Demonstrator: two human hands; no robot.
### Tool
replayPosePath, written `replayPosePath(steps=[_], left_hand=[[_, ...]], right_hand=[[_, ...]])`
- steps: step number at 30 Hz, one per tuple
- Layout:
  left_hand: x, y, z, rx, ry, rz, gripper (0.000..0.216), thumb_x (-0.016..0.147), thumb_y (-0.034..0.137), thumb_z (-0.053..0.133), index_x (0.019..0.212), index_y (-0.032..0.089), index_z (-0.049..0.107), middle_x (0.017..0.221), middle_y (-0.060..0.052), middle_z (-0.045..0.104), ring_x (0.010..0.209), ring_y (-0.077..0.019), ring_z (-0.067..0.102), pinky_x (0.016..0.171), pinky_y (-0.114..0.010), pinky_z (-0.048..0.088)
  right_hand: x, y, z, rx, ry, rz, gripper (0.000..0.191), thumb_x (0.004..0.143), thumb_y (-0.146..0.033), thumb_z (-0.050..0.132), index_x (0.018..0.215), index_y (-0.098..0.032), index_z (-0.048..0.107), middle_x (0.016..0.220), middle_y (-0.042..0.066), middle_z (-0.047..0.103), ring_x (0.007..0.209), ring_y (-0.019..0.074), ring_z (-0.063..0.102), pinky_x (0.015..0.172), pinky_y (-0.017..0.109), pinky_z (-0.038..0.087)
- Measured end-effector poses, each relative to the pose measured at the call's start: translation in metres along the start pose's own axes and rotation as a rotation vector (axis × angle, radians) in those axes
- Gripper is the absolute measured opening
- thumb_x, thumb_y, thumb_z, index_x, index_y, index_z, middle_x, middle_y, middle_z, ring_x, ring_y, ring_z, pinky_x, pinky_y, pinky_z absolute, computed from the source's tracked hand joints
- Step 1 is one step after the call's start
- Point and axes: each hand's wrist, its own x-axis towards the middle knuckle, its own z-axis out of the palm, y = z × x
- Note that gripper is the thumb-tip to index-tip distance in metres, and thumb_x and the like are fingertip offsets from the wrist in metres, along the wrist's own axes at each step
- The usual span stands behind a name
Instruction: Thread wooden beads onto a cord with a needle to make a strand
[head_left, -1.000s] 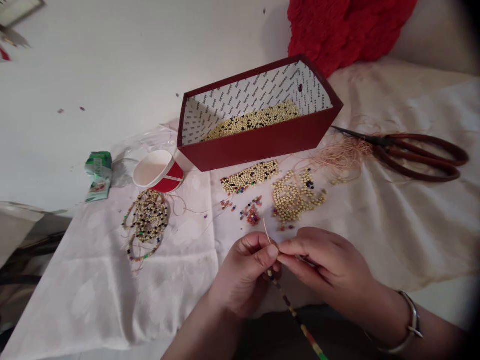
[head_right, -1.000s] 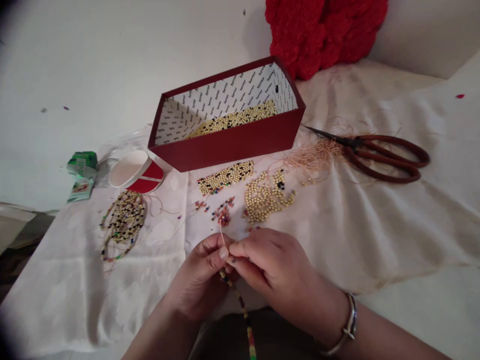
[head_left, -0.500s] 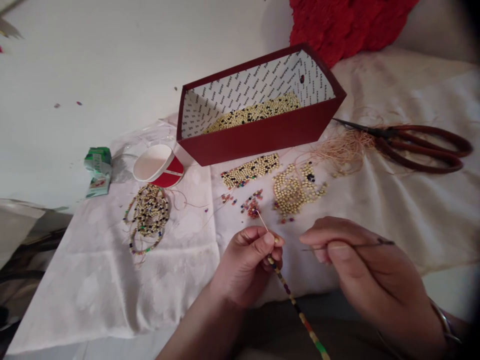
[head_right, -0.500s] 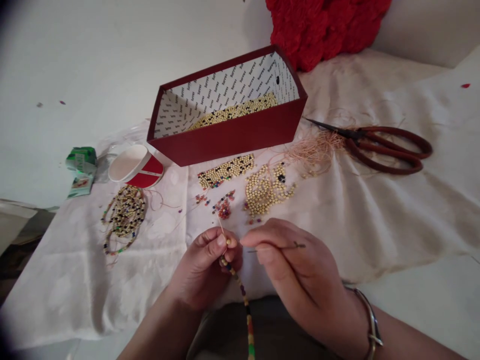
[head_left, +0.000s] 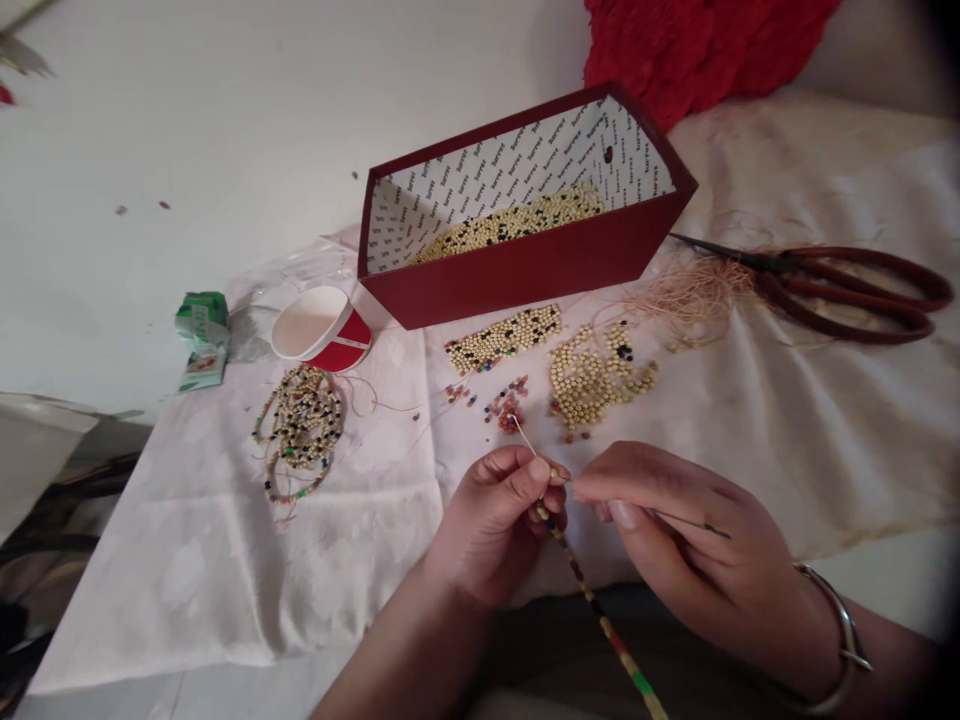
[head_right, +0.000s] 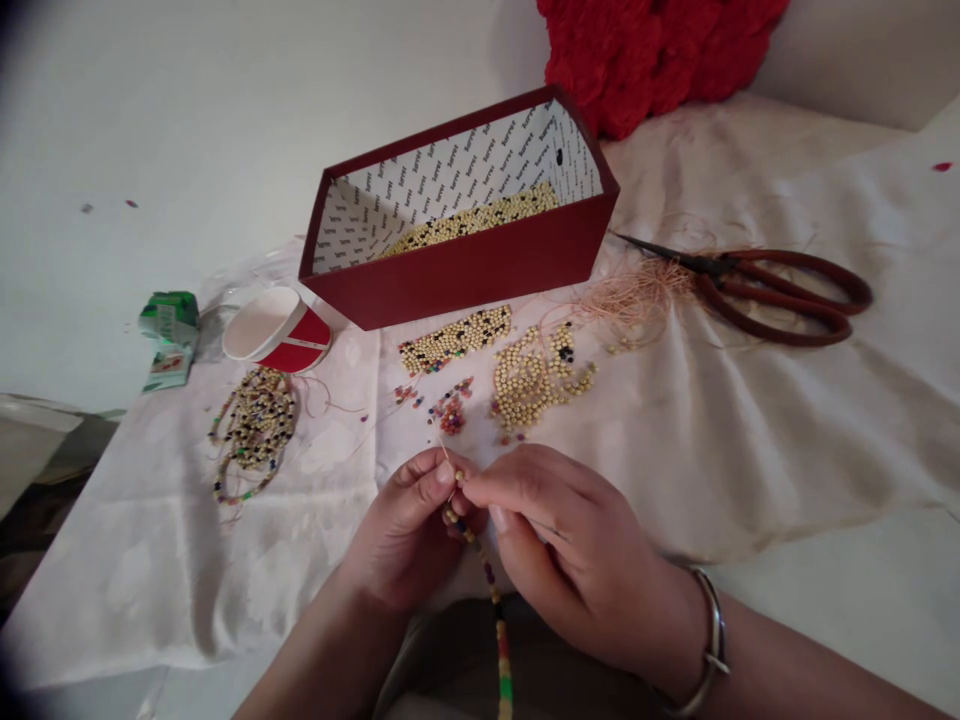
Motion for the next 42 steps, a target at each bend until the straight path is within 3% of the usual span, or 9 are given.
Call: replayPosePath(steps=[7,12,17,28,34,39,42], left_hand=[[0.000,-0.001,-0.001,0.008,-0.006,0.004,0.035,0.064,0.037,0.085,0.059,0.012,0.061,0.052,0.002,0.054,0.047,-0.0057,0.046,0.048,-0.019,0.032],[0.001,-0.001,-0.002,-0.025,0.018,0.015,0.034,0.063,0.034,0.086,0.060,0.012,0.060,0.053,0.002,0.055,0.047,-0.0055,0.046,0.048,-0.018,0.031],[0.002,-0.001,-0.002,-0.057,0.038,0.018,0.034,0.064,0.032,0.086,0.060,0.013,0.058,0.052,0.003,0.054,0.047,-0.0052,0.044,0.046,-0.017,0.029],[0.001,-0.003,-0.002,0.010,0.073,0.095,0.036,0.069,0.039,0.083,0.060,0.014,0.058,0.055,0.002,0.053,0.053,-0.0090,0.048,0.052,-0.022,0.033],[0.002,-0.004,-0.002,0.023,0.105,0.179,0.031,0.072,0.036,0.081,0.061,0.015,0.060,0.057,0.003,0.056,0.054,-0.0084,0.050,0.054,-0.021,0.034],[0.003,-0.004,-0.002,0.063,0.113,0.213,0.031,0.069,0.036,0.082,0.060,0.015,0.061,0.057,0.002,0.057,0.055,-0.0087,0.052,0.055,-0.020,0.036],[0.003,-0.004,-0.001,0.100,0.141,0.244,0.026,0.068,0.034,0.083,0.064,0.015,0.066,0.059,0.001,0.061,0.057,-0.0090,0.053,0.056,-0.020,0.037]], right_hand=[[0.000,0.001,0.000,0.017,-0.024,-0.005,0.037,0.088,-0.007,0.046,0.116,-0.029,0.055,0.092,0.002,0.068,0.082,0.0156,0.065,0.072,0.029,0.056],[0.001,0.003,0.001,0.015,-0.033,-0.030,0.046,0.090,-0.005,0.046,0.128,-0.029,0.054,0.101,0.003,0.067,0.092,0.0135,0.064,0.082,0.027,0.055],[0.001,0.004,0.003,0.012,-0.027,-0.017,0.050,0.092,-0.006,0.046,0.135,-0.030,0.053,0.101,0.003,0.069,0.090,0.0136,0.066,0.080,0.025,0.056],[0.009,0.002,0.005,0.209,0.013,0.248,0.032,0.093,-0.017,0.052,0.113,-0.032,0.071,0.075,0.000,0.066,0.067,0.0110,0.062,0.059,0.020,0.053],[0.012,0.002,0.009,0.227,0.035,0.250,0.034,0.091,-0.014,0.052,0.111,-0.033,0.072,0.077,-0.001,0.067,0.070,0.0113,0.062,0.066,0.022,0.053],[0.014,0.003,0.009,0.284,0.008,0.378,0.029,0.091,-0.019,0.053,0.107,-0.029,0.075,0.073,-0.001,0.067,0.066,0.0112,0.062,0.064,0.022,0.054],[0.012,0.004,0.011,0.292,0.006,0.377,0.029,0.092,-0.020,0.052,0.108,-0.030,0.074,0.076,0.000,0.069,0.070,0.0122,0.064,0.067,0.024,0.055]])
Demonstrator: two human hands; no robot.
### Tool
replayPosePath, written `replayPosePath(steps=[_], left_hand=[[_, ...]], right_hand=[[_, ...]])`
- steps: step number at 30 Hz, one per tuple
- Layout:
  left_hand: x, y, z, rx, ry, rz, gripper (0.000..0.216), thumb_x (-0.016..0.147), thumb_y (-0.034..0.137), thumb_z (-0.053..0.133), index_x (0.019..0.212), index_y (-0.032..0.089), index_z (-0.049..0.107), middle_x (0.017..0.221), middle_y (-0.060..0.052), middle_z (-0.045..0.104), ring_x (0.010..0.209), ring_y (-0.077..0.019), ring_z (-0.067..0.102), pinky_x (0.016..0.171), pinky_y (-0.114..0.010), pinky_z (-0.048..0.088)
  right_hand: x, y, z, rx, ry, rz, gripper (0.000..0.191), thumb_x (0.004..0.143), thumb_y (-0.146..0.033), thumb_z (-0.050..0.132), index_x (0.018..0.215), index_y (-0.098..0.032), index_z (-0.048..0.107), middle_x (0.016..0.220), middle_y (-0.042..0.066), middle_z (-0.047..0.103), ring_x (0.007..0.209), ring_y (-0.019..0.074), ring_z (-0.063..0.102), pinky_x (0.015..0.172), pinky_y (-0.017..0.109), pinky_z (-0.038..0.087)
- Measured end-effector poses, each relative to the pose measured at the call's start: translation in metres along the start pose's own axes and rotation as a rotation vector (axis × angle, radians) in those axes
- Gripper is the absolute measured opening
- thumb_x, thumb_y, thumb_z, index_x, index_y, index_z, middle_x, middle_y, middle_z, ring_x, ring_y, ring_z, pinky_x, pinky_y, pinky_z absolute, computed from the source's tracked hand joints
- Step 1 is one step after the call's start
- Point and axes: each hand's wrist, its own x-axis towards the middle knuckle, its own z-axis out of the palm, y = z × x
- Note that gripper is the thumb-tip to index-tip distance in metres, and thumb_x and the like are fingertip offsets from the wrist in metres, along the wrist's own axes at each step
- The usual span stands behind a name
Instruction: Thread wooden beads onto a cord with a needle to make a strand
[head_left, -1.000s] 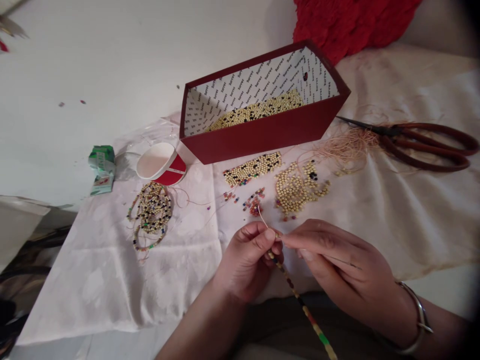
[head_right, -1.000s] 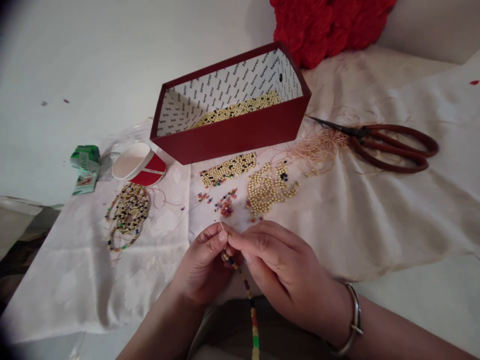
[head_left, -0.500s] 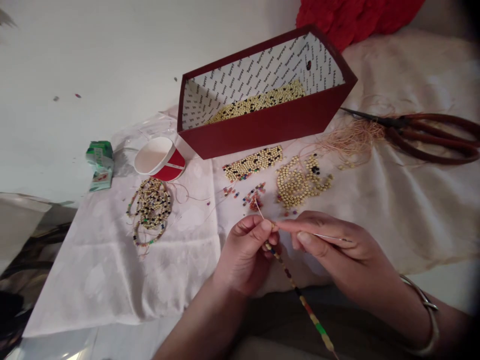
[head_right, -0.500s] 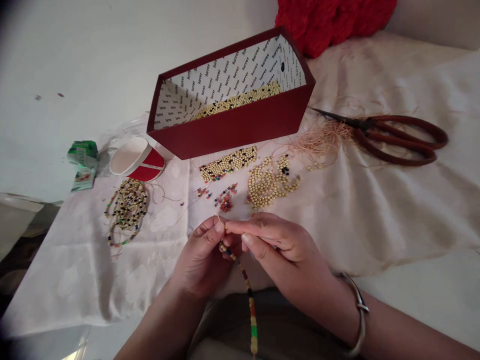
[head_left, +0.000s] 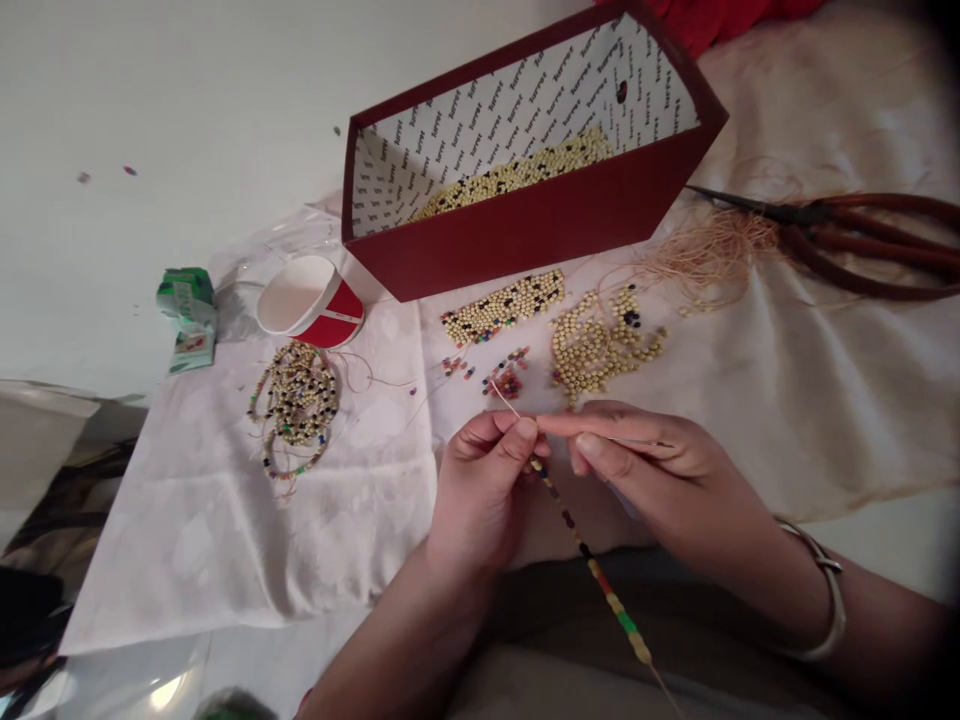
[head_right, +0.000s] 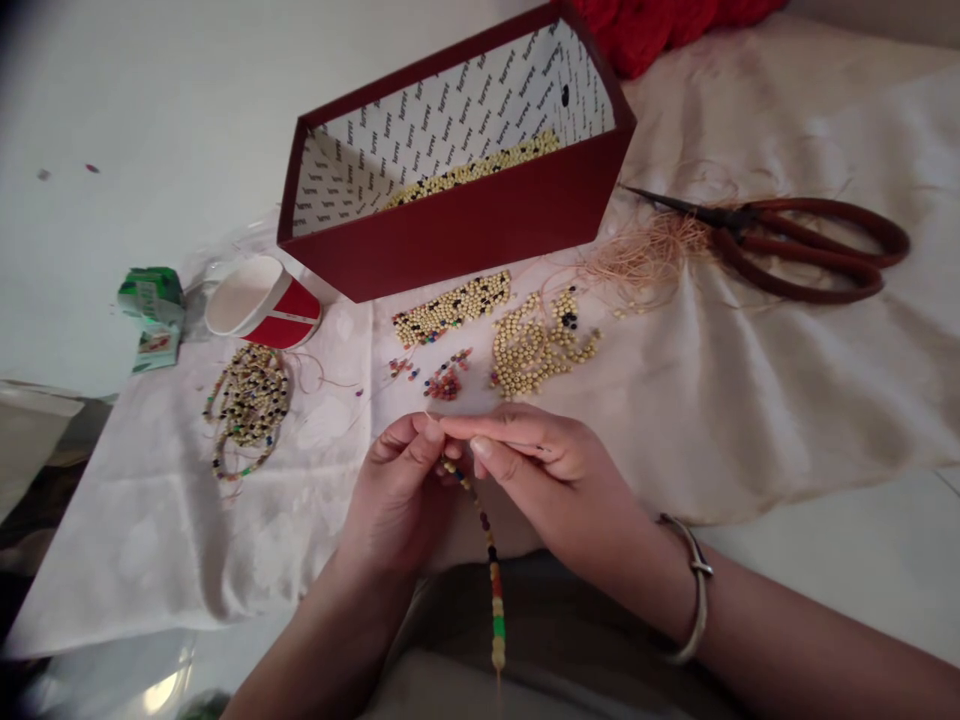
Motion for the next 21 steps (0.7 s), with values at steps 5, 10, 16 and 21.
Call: replayPosePath(steps=[5,10,16,21], left_hand=[[-0.0009,0.0024,0.0028,-0.025,-0.051,-0.007,0.019,0.070,0.031,0.082,0.066,0.016,0.071,0.060,0.002,0.063,0.055,-0.0070,0.052,0.057,-0.019,0.038],[-0.0016,0.0038,0.0028,-0.014,-0.039,-0.031,0.021,0.070,0.033,0.083,0.064,0.016,0.070,0.059,0.003,0.062,0.053,-0.0055,0.048,0.056,-0.018,0.037],[-0.0035,0.0018,0.0020,-0.047,-0.072,-0.052,0.025,0.071,0.036,0.081,0.064,0.016,0.068,0.058,0.003,0.060,0.055,-0.0065,0.048,0.060,-0.019,0.038],[-0.0052,-0.0033,-0.0008,-0.072,-0.111,-0.071,0.027,0.069,0.036,0.082,0.065,0.015,0.065,0.060,0.002,0.062,0.056,-0.0070,0.050,0.060,-0.021,0.037]], right_hand=[[-0.0001,0.0050,0.0060,-0.067,0.010,-0.101,0.032,0.093,-0.017,0.050,0.115,-0.029,0.070,0.095,0.001,0.072,0.088,0.0135,0.066,0.079,0.027,0.055],[0.0023,0.0049,0.0046,-0.169,0.011,-0.149,0.031,0.092,-0.014,0.050,0.113,-0.024,0.071,0.091,0.002,0.072,0.084,0.0121,0.067,0.076,0.024,0.056],[0.0039,0.0024,0.0040,-0.195,0.044,-0.154,0.028,0.091,-0.014,0.050,0.104,-0.026,0.073,0.094,0.001,0.074,0.085,0.0117,0.068,0.076,0.022,0.056],[0.0060,0.0005,0.0018,-0.279,0.071,-0.190,0.018,0.088,-0.023,0.054,0.090,-0.028,0.072,0.086,0.000,0.075,0.077,0.0159,0.071,0.068,0.025,0.059]])
